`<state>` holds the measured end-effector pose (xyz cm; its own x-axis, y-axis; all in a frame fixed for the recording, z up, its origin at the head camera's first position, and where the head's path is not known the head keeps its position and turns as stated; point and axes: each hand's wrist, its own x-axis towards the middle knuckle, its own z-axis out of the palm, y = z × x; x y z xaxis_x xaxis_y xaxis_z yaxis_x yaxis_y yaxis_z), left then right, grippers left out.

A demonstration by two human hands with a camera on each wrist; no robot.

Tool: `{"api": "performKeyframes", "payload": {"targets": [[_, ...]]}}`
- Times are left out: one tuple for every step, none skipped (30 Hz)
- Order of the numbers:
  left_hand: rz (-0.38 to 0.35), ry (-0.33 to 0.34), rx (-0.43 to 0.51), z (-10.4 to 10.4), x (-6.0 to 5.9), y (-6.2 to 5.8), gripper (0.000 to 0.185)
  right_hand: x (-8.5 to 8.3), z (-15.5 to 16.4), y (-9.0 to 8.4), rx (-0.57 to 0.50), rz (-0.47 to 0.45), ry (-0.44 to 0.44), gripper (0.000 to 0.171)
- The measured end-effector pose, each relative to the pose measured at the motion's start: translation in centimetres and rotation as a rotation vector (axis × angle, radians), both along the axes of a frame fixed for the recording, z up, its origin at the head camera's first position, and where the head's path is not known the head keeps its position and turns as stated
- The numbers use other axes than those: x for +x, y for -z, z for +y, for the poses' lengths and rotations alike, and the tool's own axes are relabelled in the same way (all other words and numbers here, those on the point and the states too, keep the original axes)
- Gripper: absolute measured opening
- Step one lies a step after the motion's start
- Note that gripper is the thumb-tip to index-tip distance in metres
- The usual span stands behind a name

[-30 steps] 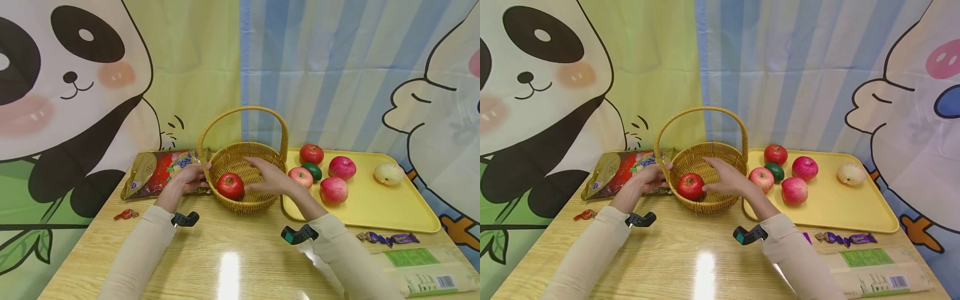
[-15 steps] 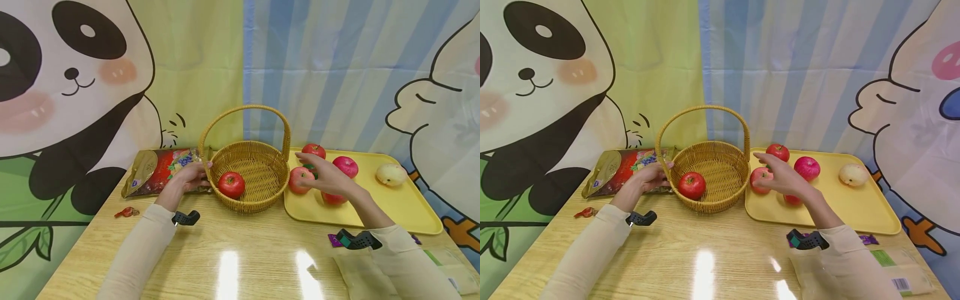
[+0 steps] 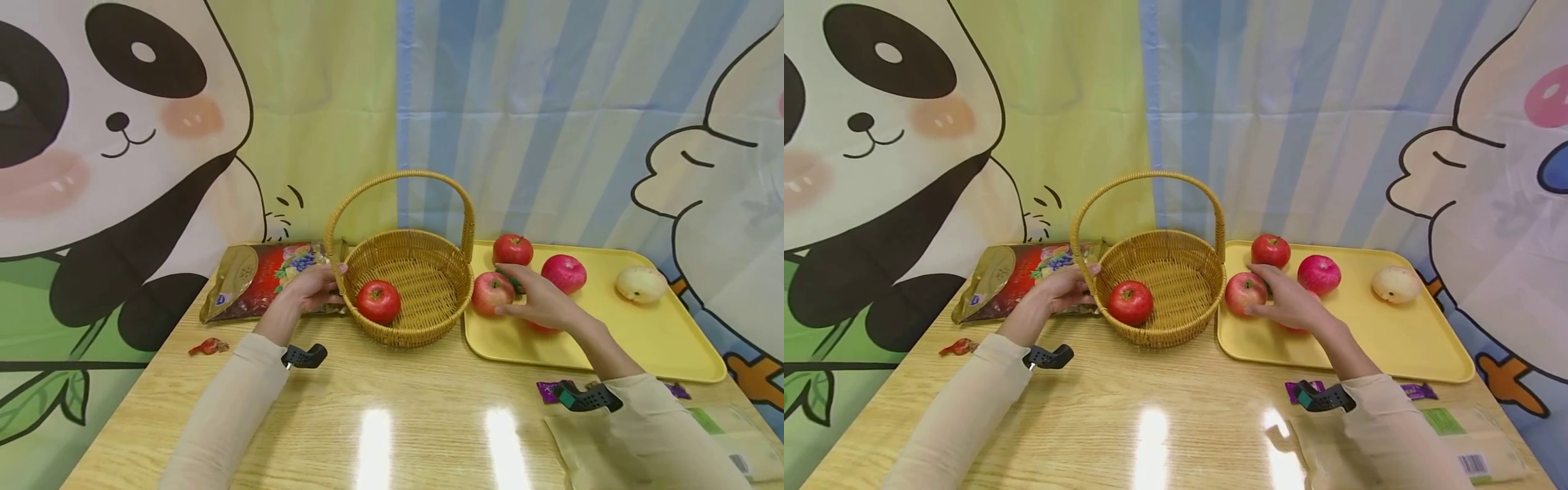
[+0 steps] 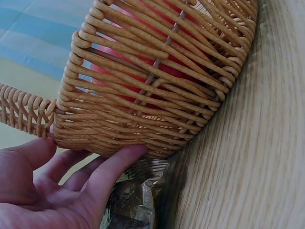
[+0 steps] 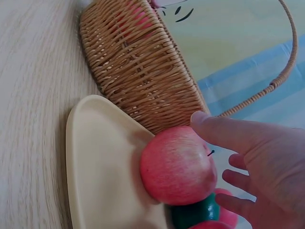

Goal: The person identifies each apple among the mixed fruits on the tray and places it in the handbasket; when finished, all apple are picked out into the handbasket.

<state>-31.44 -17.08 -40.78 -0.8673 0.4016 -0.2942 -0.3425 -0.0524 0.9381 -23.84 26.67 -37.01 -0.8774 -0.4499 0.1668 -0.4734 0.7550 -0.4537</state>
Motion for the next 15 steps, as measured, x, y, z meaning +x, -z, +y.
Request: {"api": "performKeyframes", "payload": {"targets": [[0.001, 0.002, -0.001, 0.0, 0.0, 0.0, 0.051, -0.1, 0.0, 0.1, 0.005, -0.004, 0.006, 0.078], [0.004, 0.005, -0.008, 0.1, 0.0, 0.0, 0.05, -0.2, -0.1, 0.2, 0.011, -0.007, 0.01, 0.078], [0.004, 0.004, -0.011, 0.1, 0.0, 0.0, 0.05, -0.3, -0.1, 0.3, 0.012, -0.01, 0.016, 0.079], [0.003, 0.003, -0.011, 0.1, 0.0, 0.0, 0.05, -0.4, -0.2, 0.4, 0.013, -0.012, 0.022, 0.079], [-0.003, -0.003, -0.009, 0.1, 0.0, 0.0, 0.05, -0.5, -0.2, 0.5, 0.013, -0.015, 0.027, 0.08], [-0.004, -0.004, -0.009, 0.1, 0.1, 0.0, 0.05, -0.6, -0.3, 0.6, 0.012, -0.015, 0.03, 0.08], [-0.003, -0.004, -0.008, 0.1, 0.1, -0.1, 0.051, -0.7, -0.3, 0.7, 0.011, -0.015, 0.034, 0.08], [-0.002, -0.002, -0.008, 0.0, 0.1, -0.1, 0.051, -0.8, -0.3, 0.8, 0.007, -0.015, 0.036, 0.08], [0.0, -0.003, -0.008, 0.0, 0.2, -0.1, 0.052, -0.9, -0.4, 0.9, 0.003, -0.015, 0.038, 0.08], [0.004, 0.0, -0.008, 0.0, 0.2, -0.2, 0.052, -0.9, -0.4, 1.0, 0.0, -0.014, 0.039, 0.08], [0.006, 0.0, -0.01, 0.0, 0.2, -0.2, 0.052, -1.0, -0.5, 1.1, 0.0, -0.011, 0.037, 0.08], [0.011, 0.003, -0.014, 0.1, 0.2, -0.1, 0.052, -1.0, -0.5, 1.1, 0.001, -0.009, 0.035, 0.08], [0.01, 0.001, -0.013, 0.1, 0.2, -0.1, 0.052, -1.1, -0.6, 1.2, 0.004, -0.009, 0.035, 0.08], [0.005, -0.004, -0.012, 0.1, 0.2, -0.1, 0.051, -1.1, -0.6, 1.2, 0.01, -0.009, 0.033, 0.08], [-0.001, -0.012, -0.009, 0.1, 0.2, -0.1, 0.051, -1.2, -0.7, 1.2, 0.013, -0.01, 0.03, 0.08]]}}
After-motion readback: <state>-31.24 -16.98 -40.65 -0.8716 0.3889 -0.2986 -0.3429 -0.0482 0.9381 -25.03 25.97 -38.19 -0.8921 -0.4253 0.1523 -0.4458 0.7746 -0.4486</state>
